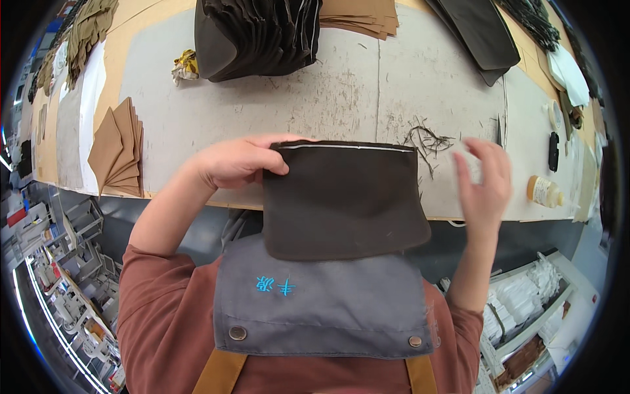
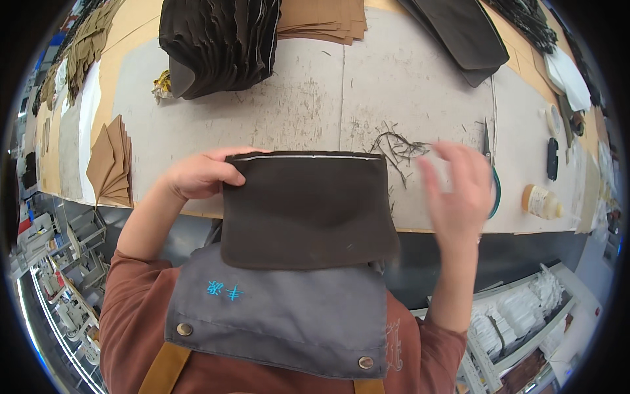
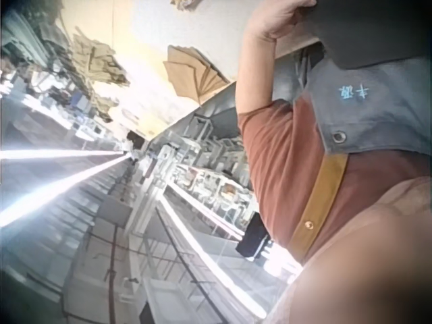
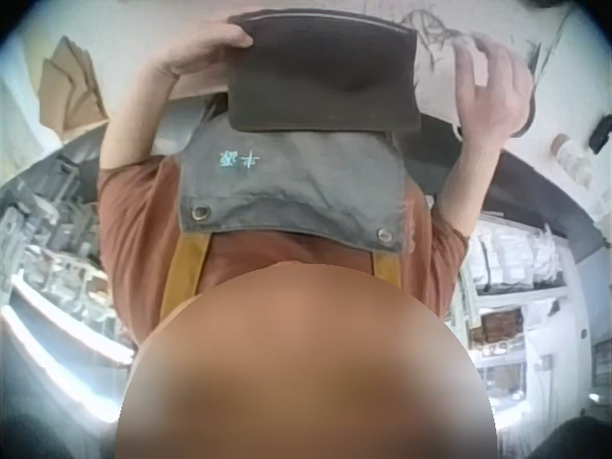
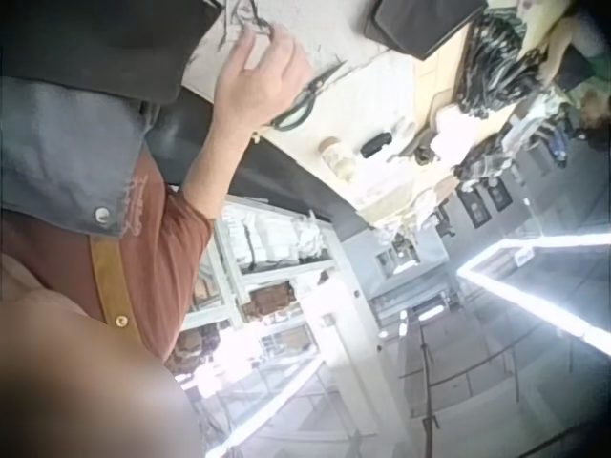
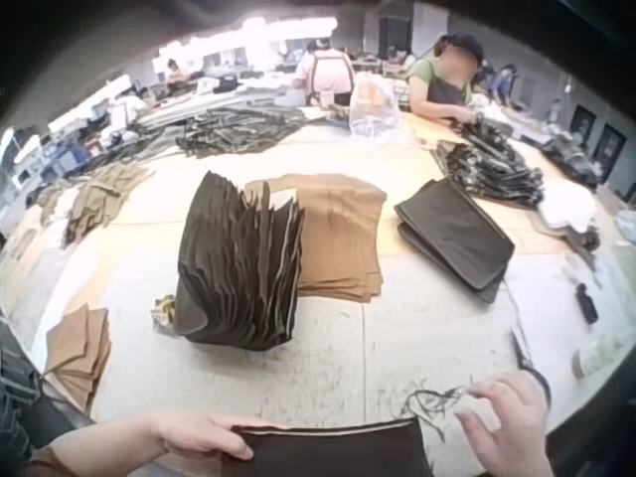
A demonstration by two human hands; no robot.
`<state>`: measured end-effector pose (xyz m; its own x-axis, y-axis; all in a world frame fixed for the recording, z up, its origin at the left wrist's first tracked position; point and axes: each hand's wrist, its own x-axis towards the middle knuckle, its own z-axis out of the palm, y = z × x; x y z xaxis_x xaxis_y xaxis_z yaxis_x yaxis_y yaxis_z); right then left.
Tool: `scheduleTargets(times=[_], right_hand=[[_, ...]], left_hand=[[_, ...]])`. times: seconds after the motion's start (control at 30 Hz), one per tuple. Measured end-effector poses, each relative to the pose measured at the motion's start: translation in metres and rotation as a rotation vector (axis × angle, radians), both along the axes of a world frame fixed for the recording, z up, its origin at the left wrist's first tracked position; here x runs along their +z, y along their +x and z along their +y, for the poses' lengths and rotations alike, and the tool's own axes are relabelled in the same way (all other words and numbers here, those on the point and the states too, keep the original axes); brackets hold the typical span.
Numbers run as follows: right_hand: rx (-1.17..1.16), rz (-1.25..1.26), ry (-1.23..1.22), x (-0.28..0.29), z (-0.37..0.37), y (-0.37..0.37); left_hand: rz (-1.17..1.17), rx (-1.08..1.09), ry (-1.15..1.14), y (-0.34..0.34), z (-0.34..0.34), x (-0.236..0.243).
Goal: Trimming the edges of a brown leather pouch using scissors.
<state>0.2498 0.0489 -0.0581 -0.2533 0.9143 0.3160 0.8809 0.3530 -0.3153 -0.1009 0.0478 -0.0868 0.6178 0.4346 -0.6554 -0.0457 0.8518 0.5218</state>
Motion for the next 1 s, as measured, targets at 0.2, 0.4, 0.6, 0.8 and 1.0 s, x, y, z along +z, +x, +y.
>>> scheduleTargets(times=[0.2, 0.4, 0.6, 0.8, 1.0], right_hand=[[0.467, 0.312, -0.126, -0.029, 0.023, -0.109], [0.542, 0.428, -0.334, -0.056, 0.027, -0.132], [0.497, 0.353, -0.294, -0.062, 0.025, -0.137], [0.562, 0.249, -0.195, -0.068, 0.020, -0.131], [0.642, 0.039, -0.020, -0.061, 0.014, -0.125]], left_hand=[[0.153, -0.172, 0.392, -0.003, 0.015, -0.003], [0.523, -0.118, 0.867, -0.007, 0.008, -0.004], [0.741, -0.182, 1.424, -0.010, 0.011, -0.016], [0.747, -0.163, 1.538, -0.013, 0.007, -0.025], [0.802, -0.167, 1.838, -0.016, 0.000, -0.034]])
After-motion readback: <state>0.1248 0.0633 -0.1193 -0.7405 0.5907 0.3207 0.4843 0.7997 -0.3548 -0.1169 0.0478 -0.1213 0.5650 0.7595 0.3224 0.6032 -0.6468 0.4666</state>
